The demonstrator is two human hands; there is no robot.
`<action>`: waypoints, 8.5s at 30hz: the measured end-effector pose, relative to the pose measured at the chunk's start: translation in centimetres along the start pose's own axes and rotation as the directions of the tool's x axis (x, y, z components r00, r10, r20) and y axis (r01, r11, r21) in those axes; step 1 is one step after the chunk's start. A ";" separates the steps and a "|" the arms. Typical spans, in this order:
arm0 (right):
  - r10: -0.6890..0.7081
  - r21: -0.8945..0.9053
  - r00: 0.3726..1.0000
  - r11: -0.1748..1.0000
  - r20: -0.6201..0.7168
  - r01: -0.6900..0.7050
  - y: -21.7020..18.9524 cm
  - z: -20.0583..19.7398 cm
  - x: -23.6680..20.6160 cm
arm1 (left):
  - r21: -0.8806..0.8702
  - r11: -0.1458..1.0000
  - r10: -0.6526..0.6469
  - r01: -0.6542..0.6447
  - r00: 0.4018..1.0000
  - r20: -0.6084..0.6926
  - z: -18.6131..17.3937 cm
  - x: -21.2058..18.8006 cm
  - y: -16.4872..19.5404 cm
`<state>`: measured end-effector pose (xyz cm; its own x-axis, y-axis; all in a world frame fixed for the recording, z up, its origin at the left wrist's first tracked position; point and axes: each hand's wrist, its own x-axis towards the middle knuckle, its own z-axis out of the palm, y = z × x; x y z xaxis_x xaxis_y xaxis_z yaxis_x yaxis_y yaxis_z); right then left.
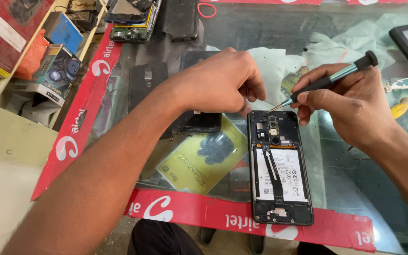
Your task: The person disassembles a black smartphone by prying off the back cover and then uses screwdrivers to remove screws from the internal frame. The back cover is set aside, and the internal components are exposed.
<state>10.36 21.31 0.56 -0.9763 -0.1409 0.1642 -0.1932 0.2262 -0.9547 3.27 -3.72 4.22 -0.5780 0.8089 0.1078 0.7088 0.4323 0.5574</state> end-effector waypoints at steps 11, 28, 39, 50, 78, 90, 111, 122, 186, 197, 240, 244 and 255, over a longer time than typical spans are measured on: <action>-0.001 -0.176 1.000 0.984 0.015 0.004 -0.3 0.1 -0.1 | -0.096 0.987 0.129 -0.128 0.992 0.005 2.1 -1.2 -1.2; -0.018 -0.294 1.000 0.956 0.006 0.019 -0.7 0.5 -0.3 | -0.156 0.984 0.093 -0.091 0.996 0.002 2.4 -1.3 -1.3; 0.059 -0.189 0.998 0.980 0.003 -0.057 -0.1 0.5 -0.1 | -0.172 0.984 0.038 -0.038 0.999 -0.006 2.7 -1.2 -1.1; 0.110 -0.111 0.994 0.988 -0.007 -0.111 0.5 0.2 0.2 | -0.173 0.984 0.050 -0.052 0.999 -0.015 2.6 -1.1 -1.1; 0.070 0.263 0.995 0.964 -0.069 -0.050 1.3 -1.0 0.1 | -0.106 0.982 0.158 -0.159 0.987 -0.022 2.9 -1.5 0.3; 0.023 0.260 0.996 0.966 -0.090 0.001 1.4 -1.2 0.0 | -0.134 0.977 0.165 -0.167 0.986 -0.030 2.9 -1.5 0.3; 0.023 0.229 0.988 0.973 -0.154 0.013 0.2 -0.7 -0.1 | -0.011 0.982 0.189 -0.189 0.982 -0.019 3.6 -1.6 0.6; -0.033 0.194 0.977 0.978 -0.212 0.076 -0.1 -0.8 -0.1 | -0.088 0.995 0.039 -0.037 0.999 0.015 -2.7 -2.6 -4.3; -0.060 -0.845 0.994 0.534 -0.088 -0.043 -1.9 -1.0 -0.1 | -0.243 0.962 0.096 -0.125 0.987 -0.127 3.2 -1.1 -0.8; -0.009 -0.907 0.997 0.416 -0.074 -0.063 -2.4 -0.7 -0.2 | -0.200 0.962 0.156 -0.187 0.975 -0.161 3.3 -1.0 -0.9; -0.351 -0.874 0.932 0.478 -0.092 0.093 -1.3 -10.5 -0.7 | -0.138 0.975 0.152 -0.172 0.978 -0.142 3.2 -0.9 -0.4; -0.215 -0.813 0.973 0.579 -0.089 0.054 -2.4 -9.0 -0.6 | -0.145 0.972 0.161 -0.183 0.975 -0.151 3.1 -0.9 -0.4; -0.138 -0.900 0.977 0.426 -0.164 -0.091 -2.5 -4.8 -0.2 | -0.187 0.970 0.133 -0.156 0.982 -0.131 3.0 -0.8 -0.5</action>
<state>10.59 25.38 4.08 -0.9429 -0.0108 0.3329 -0.0812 0.9768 -0.1981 4.57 -3.39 1.42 -0.5270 0.7996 0.2879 0.7018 0.2184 0.6781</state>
